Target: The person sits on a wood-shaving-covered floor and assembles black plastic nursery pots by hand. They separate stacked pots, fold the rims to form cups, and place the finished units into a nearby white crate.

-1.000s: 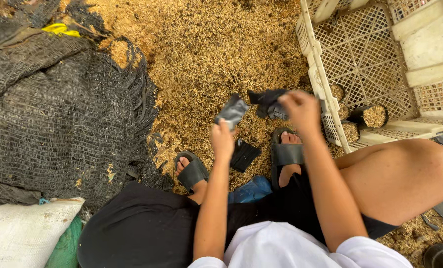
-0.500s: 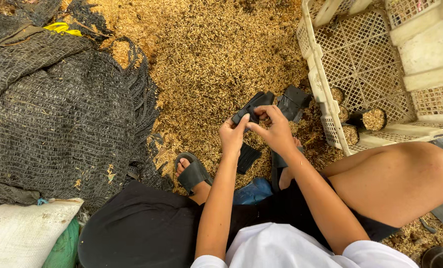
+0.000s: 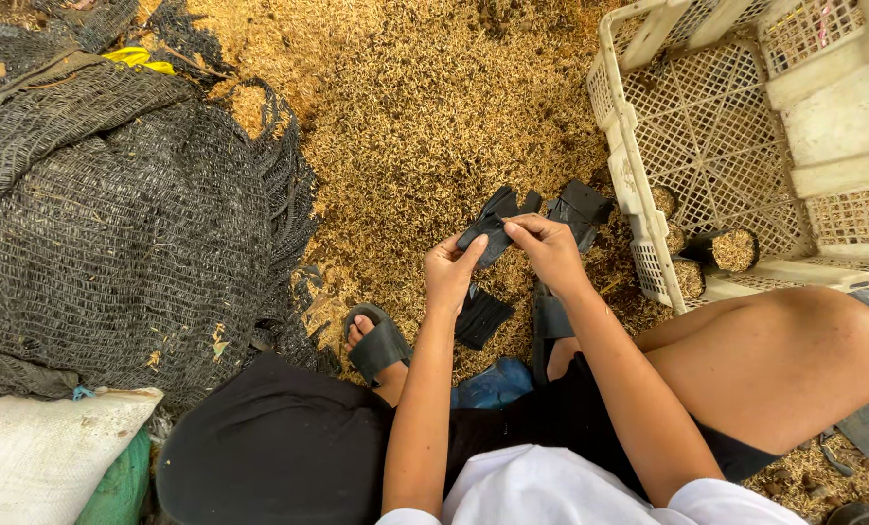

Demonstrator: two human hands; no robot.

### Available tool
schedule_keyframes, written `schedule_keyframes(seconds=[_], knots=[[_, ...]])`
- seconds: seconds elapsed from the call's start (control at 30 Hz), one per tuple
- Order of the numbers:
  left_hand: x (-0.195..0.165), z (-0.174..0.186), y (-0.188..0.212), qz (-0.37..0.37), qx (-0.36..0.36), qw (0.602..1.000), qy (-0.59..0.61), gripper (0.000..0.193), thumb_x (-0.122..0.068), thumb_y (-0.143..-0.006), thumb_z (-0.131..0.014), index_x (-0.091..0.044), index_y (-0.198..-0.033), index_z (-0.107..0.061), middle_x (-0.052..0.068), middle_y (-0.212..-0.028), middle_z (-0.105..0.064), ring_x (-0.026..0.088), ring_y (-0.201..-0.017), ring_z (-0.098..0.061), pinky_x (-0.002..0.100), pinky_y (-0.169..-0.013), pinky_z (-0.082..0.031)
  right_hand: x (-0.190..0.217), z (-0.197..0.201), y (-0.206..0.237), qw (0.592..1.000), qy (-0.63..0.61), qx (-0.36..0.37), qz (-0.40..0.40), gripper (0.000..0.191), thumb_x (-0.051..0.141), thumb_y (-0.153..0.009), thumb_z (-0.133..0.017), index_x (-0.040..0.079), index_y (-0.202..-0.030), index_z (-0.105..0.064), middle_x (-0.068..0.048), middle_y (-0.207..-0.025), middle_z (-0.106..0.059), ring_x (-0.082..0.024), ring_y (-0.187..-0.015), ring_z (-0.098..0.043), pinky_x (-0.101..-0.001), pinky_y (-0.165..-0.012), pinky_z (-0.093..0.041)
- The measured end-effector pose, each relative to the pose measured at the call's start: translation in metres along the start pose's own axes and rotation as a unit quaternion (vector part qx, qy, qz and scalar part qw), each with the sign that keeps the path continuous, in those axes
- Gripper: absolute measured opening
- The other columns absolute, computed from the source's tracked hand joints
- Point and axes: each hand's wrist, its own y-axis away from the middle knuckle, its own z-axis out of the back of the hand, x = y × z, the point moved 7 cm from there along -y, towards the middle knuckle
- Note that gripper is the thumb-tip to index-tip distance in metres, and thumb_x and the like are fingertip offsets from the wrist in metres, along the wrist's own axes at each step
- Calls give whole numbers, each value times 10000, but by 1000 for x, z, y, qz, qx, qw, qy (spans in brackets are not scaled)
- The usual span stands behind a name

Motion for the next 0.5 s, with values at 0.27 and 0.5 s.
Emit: schedule_keyframes(seconds=[0.27,0.5], knots=[[4,-5,-7,-25,-7,999,-19,305,-117,-937,-781,60,-1181,-735,66,-911,-738,80,-718,-633,242,-642,-516,3,4,2,998,-19,-45,-48,230,181,-1031,-667,11,-1157,-758,-7,-893,-712,-58,-728,-564,-251,-632,-453],[5,-8,-5,-32,1,999,-33,308,-143,-932,-777,46,-1166,-716,54,-953,-751,78,-784,-681,244,-715,-578,56,-4,18,986,99,-62,116,168,138,-1024,-682,29,-1151,-688,-26,-993,-708,-92,-863,-641,-263,-758,-527]])
